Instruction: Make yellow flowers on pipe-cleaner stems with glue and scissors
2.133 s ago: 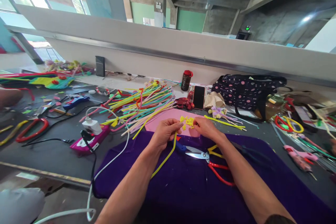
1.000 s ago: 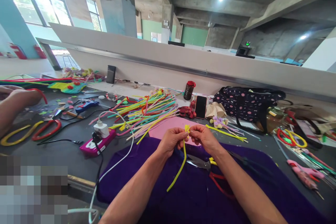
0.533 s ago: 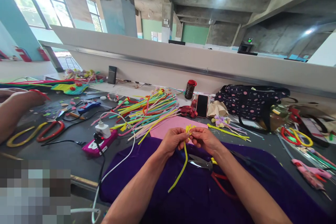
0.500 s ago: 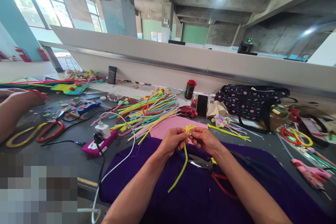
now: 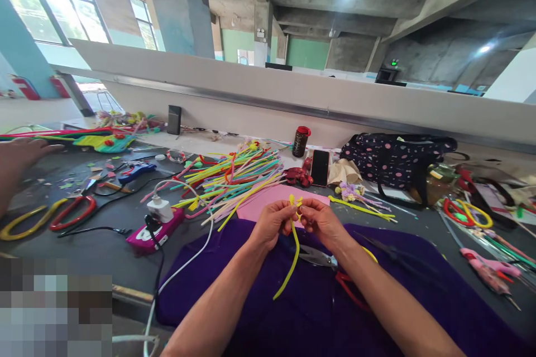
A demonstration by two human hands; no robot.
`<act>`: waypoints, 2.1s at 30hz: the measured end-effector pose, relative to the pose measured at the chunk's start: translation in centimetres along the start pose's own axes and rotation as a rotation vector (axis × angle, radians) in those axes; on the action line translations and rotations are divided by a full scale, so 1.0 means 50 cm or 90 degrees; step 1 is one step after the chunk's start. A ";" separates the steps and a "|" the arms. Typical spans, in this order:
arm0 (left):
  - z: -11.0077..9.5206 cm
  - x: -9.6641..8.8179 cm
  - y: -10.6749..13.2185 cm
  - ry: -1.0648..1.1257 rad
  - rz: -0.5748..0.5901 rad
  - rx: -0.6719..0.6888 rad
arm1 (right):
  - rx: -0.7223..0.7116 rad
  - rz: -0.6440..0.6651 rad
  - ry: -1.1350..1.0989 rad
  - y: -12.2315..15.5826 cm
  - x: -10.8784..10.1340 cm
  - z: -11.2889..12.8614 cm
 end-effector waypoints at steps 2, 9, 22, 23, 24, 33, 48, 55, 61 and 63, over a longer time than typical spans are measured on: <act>0.002 0.004 0.002 -0.007 0.009 -0.001 | -0.006 -0.015 -0.011 0.004 0.008 -0.009; 0.009 0.009 0.004 -0.010 -0.001 0.014 | -0.036 -0.039 -0.001 0.005 0.010 -0.006; 0.015 -0.002 -0.002 -0.049 -0.001 -0.019 | -0.151 0.073 0.279 0.012 -0.004 0.026; 0.015 -0.002 -0.001 -0.056 -0.001 -0.020 | -0.158 0.076 0.300 0.012 -0.004 0.027; 0.015 -0.003 -0.001 -0.061 -0.001 -0.021 | -0.161 0.075 0.319 0.012 -0.005 0.028; 0.013 0.002 0.001 -0.100 0.021 -0.028 | -0.070 0.104 0.356 0.009 -0.020 0.033; 0.009 0.005 0.003 0.017 0.084 -0.061 | 0.005 0.174 0.100 -0.006 -0.027 0.014; 0.007 0.012 0.008 0.014 0.109 -0.041 | 0.041 0.190 0.070 -0.011 -0.033 0.004; 0.010 0.010 0.005 0.036 0.096 -0.042 | 0.020 0.176 0.053 -0.010 -0.027 0.007; 0.010 0.011 0.005 0.037 0.097 -0.043 | 0.018 0.171 0.049 -0.009 -0.026 0.004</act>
Point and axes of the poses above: each hand's wrist, its own y-axis away from the middle knuckle, its own x-axis out of the palm, z = x × y, the point moved 1 cm from there along -y, towards the middle knuckle, and after that the axes turned 6 degrees about -z, right-handed, at the moved point
